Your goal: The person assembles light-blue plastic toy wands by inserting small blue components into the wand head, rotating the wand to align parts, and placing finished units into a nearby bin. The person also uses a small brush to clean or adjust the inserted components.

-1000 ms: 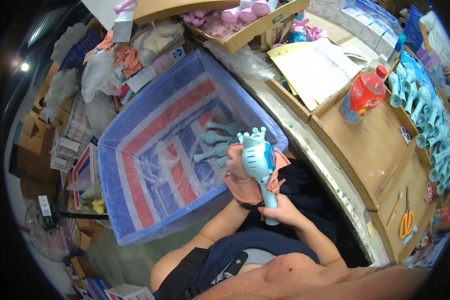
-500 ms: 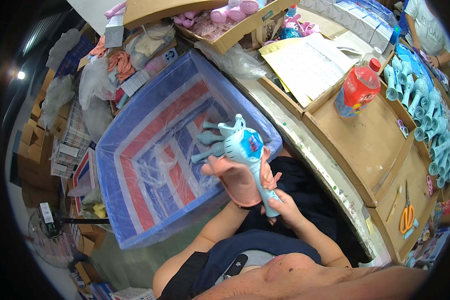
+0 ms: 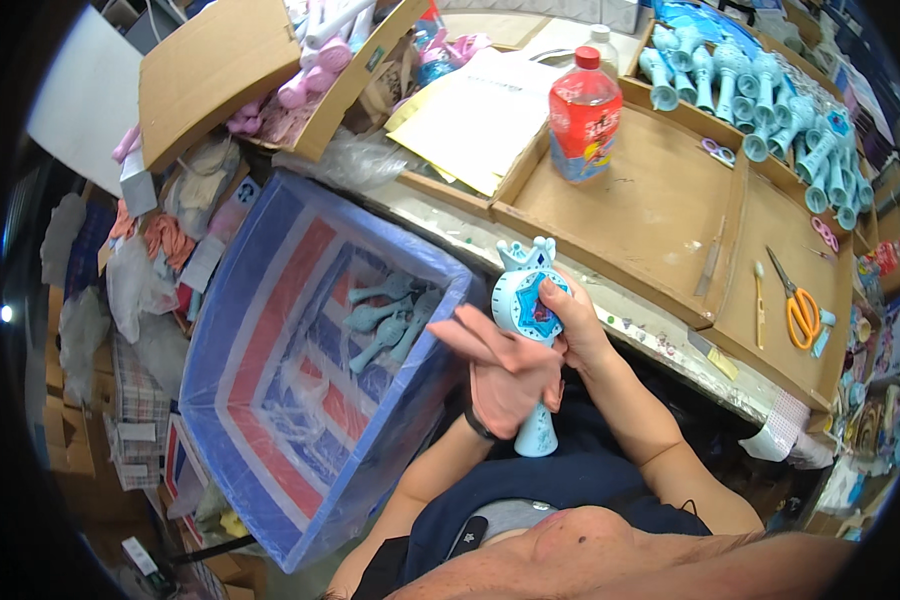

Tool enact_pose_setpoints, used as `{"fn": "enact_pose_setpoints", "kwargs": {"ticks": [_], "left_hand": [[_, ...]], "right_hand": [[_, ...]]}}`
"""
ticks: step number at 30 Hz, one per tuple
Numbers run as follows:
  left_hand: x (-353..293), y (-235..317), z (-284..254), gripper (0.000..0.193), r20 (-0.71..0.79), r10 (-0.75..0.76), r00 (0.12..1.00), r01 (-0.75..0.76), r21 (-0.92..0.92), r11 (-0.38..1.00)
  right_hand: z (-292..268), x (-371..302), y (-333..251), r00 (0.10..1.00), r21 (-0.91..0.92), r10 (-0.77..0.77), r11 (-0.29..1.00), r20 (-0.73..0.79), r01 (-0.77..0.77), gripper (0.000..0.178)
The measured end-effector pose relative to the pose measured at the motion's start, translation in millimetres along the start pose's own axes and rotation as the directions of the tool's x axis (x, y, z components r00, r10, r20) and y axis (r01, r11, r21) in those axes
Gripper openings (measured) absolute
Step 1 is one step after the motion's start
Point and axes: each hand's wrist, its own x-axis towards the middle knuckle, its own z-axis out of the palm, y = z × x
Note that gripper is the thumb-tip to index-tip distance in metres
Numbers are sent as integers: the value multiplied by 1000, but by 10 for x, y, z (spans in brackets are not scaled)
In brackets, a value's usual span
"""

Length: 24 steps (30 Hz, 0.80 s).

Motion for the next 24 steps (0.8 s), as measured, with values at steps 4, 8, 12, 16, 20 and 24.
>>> {"fn": "enact_pose_setpoints", "kwargs": {"ticks": [4, 8, 12, 16, 20, 24], "left_hand": [[-191, -30, 122, 16, -82, -66, 994, 82, 216, 973], [59, -152, -154, 17, 330, 40, 943, 96, -385, 918], [170, -219, -140, 24, 233, -178, 956, 266, -434, 861], [-35, -197, 146, 11, 50, 482, 875, -463, 379, 801], [-156, -145, -56, 24, 483, 140, 864, -451, 622, 640], [-208, -155, -137, 30, 402, -170, 900, 393, -580, 714]], "right_hand": [[-62, 79, -181, 974, -148, -214, 968, -69, 202, 63], [31, 66, 45, 999, -37, -16, 999, -42, 15, 60], [57, -44, 105, 994, -73, -89, 994, -64, 84, 61], [-17, -55, -35, 939, -388, -337, 875, -62, 289, 67], [-3, 38, -5, 993, 228, -72, 969, -90, 91, 66], [56, 100, 85, 971, 542, -77, 839, 225, -59, 81]]}}
